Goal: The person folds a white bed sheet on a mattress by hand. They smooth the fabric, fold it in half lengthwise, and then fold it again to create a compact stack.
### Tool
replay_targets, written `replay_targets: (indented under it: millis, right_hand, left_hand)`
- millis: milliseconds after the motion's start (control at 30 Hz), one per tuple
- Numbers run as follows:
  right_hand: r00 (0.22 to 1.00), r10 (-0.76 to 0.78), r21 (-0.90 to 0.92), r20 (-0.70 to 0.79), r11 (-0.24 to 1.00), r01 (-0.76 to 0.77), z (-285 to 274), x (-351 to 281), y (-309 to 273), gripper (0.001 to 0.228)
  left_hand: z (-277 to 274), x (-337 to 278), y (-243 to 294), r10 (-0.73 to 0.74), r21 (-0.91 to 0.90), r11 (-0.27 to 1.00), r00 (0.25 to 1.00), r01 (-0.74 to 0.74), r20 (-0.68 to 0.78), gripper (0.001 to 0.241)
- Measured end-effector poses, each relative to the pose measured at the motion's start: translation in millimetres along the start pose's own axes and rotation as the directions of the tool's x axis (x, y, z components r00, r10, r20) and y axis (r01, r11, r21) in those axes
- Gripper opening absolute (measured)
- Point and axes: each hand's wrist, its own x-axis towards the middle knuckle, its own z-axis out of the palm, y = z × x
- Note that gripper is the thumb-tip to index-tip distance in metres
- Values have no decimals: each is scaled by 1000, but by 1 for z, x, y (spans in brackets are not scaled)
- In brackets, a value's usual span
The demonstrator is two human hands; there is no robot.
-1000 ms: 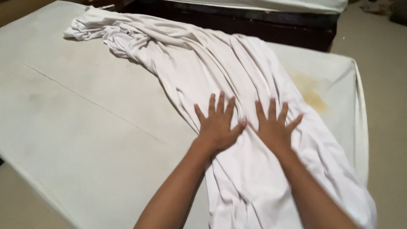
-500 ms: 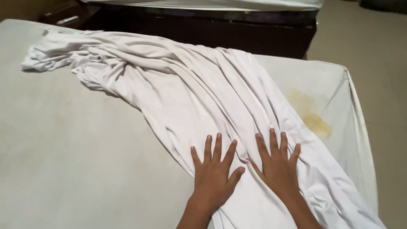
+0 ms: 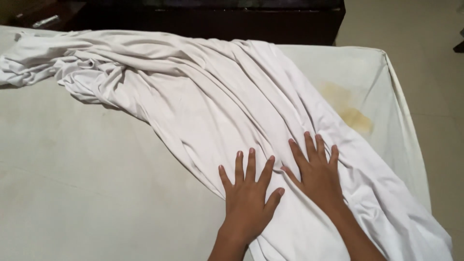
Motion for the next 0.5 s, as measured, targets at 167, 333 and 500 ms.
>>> replay_targets:
  millis: [167, 333, 500]
  right_hand:
    - [1000, 5, 40, 7, 999, -6, -4, -1, 1, 66]
    - [1000, 26, 225, 13, 974, -29, -32, -24, -2, 54]
    - [939, 172, 133, 298, 966, -219, -65, -40, -25, 66]
  left_hand:
    - [-4, -2, -1, -9, -16, 1000, 1000, 10, 18, 68]
    - [-8, 0, 1, -11, -35, 999, 999, 12, 34, 69]
    - [-9, -5, 3, -16, -36, 999, 995, 20, 94, 68]
